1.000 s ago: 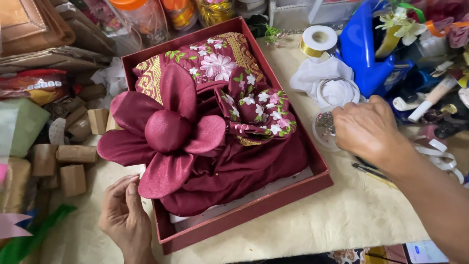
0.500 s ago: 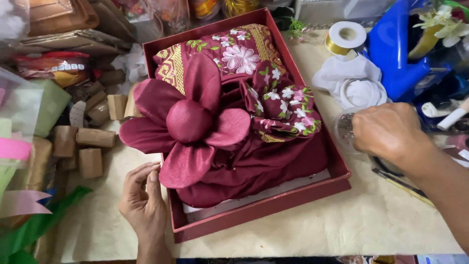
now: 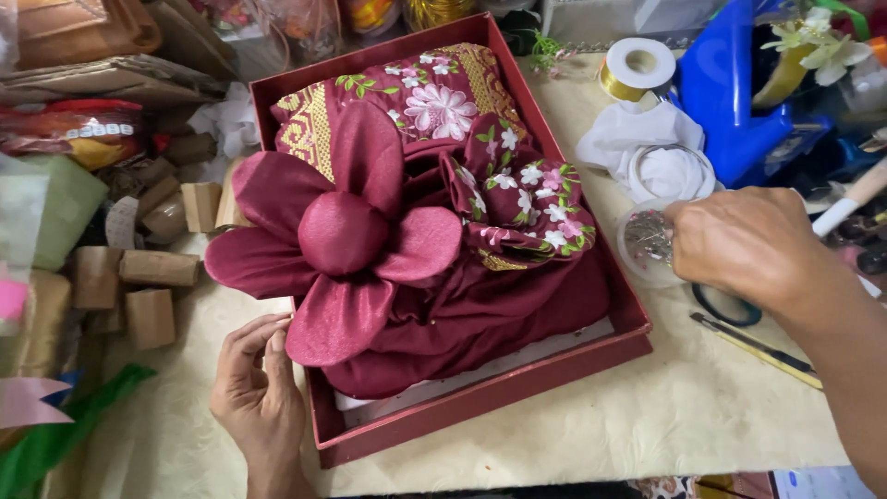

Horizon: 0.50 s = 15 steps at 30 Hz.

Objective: Arranging and securing decorative fabric and a large fabric flower inside a red gift box using a needle and thread.

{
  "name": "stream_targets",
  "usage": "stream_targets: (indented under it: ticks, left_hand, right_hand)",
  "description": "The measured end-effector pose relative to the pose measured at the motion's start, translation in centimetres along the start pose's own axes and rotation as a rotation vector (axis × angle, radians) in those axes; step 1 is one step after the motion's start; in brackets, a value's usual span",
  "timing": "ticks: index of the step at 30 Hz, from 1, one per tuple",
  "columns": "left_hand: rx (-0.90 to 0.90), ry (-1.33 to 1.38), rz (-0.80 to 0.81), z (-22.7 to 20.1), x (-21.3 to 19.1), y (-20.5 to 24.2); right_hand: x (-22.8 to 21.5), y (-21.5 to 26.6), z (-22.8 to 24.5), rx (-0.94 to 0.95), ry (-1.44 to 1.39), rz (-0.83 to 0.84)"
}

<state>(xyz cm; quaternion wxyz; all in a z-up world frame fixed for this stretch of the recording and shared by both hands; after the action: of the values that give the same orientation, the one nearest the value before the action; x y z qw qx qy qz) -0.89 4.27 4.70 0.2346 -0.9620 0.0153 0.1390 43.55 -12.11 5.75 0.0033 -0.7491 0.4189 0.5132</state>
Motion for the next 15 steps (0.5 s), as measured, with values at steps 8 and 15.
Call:
stream_targets:
  ticks: [8, 15]
  left_hand:
    - [0.008, 0.011, 0.004, 0.1, -0.1, 0.1]
    - [0.177, -0.068, -0.075, -2.0, -0.9, 0.5]
  right_hand:
    - [0.1, 1.3, -2.0, 0.031, -0.091, 0.011]
    - [1.1, 3.2, -2.2, -0.024, -0.100, -0.045]
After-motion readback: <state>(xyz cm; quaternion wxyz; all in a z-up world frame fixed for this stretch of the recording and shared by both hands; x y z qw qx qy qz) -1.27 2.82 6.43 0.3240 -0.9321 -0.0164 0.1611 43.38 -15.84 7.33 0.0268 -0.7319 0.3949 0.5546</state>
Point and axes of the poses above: each hand's wrist, its own y-axis away from the middle knuckle, its own x-axis out of the palm, z = x × y, the point moved 8 cm from there along -y, towards the middle knuckle, and after that the axes turned 4 degrees about -z, right-handed, at the moved point
